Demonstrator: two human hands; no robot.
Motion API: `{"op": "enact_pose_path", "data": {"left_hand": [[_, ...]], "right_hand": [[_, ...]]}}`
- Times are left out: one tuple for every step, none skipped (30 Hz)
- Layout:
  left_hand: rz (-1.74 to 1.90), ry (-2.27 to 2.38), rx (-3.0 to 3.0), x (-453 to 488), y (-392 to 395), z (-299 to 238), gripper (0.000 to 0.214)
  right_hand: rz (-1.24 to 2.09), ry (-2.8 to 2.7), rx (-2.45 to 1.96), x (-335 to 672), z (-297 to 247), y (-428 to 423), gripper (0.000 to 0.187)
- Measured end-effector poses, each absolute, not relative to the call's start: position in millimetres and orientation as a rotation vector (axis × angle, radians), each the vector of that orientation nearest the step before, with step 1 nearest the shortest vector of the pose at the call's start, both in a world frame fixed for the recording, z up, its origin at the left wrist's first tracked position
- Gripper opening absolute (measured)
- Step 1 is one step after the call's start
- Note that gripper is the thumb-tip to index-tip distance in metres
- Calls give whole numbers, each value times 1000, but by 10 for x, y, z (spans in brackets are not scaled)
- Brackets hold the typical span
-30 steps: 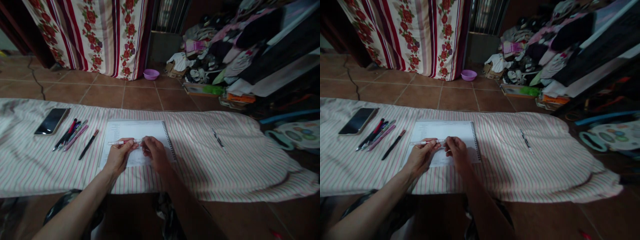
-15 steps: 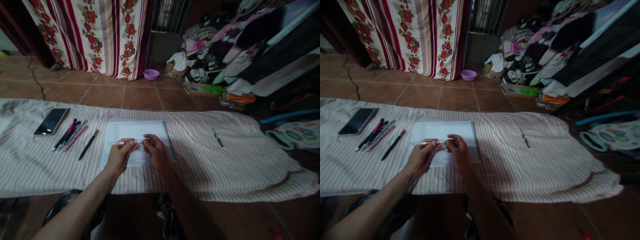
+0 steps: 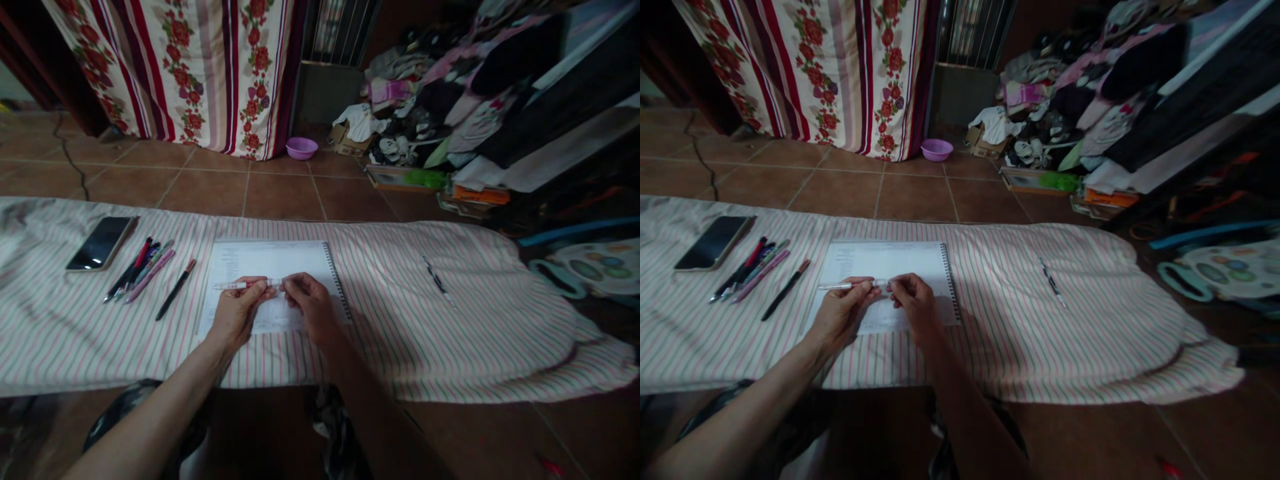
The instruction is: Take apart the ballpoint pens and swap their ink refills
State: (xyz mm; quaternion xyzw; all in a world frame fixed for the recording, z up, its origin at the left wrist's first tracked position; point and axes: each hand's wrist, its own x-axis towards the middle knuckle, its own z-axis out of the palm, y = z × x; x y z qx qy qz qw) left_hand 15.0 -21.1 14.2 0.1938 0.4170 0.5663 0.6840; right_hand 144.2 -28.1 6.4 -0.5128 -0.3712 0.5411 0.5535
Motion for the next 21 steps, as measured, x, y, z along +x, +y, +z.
{"op": "enact_pose_path", "data": {"left_hand": [[1270, 930, 433, 150, -210, 144, 23], [1271, 924, 432, 150, -208, 146, 23], [1271, 918, 432, 149, -208, 150, 24], [1269, 912, 432, 148, -209, 154, 25], [1267, 910, 435, 147, -211, 156, 25], [1263, 909, 439, 146, -214, 158, 26], [1260, 909, 446, 146, -217, 158, 26], [1258, 910, 453, 146, -220, 156, 26], [1258, 912, 460, 146, -222, 153, 25], [1259, 915, 462, 147, -222, 150, 25], [1263, 919, 459, 148, -220, 147, 24], [1267, 922, 452, 148, -217, 145, 24], [1273, 925, 442, 146, -212, 145, 23], [1277, 929, 432, 143, -205, 147, 22], [1277, 934, 425, 138, -199, 150, 22], [1278, 942, 422, 133, -192, 154, 20], [1277, 949, 422, 127, -187, 159, 19], [1277, 954, 423, 122, -182, 163, 17], [1281, 955, 420, 117, -178, 166, 15], [1289, 953, 411, 114, -175, 168, 13], [1300, 949, 396, 110, -172, 168, 12]], "right_hand": [[1302, -850, -1205, 1440, 85, -291, 20], [1330, -819, -1202, 1437, 108, -302, 24], [1360, -790, -1205, 1436, 131, -313, 28], [1388, -770, -1212, 1435, 150, -322, 31], [1409, -766, -1223, 1434, 165, -328, 31], [1415, -779, -1238, 1435, 172, -331, 30], [1404, -801, -1255, 1435, 171, -330, 30], [1380, -827, -1271, 1436, 163, -325, 31], [1350, -851, -1282, 1437, 149, -316, 32], [1323, -870, -1285, 1438, 130, -306, 32], [1303, -877, -1279, 1440, 110, -295, 29], [1292, -870, -1266, 1442, 91, -284, 25], [1289, -856, -1248, 1445, 74, -275, 22], [1290, -838, -1231, 1449, 61, -267, 19], [1292, -818, -1214, 1453, 52, -263, 18], [1298, -800, -1203, 1457, 48, -261, 19], [1305, -784, -1200, 1461, 48, -261, 20], [1311, -771, -1202, 1466, 51, -264, 21], [1314, -757, -1207, 1470, 57, -267, 21], [1313, -740, -1215, 1474, 64, -270, 22], [1308, -726, -1224, 1477, 70, -273, 23]]}}
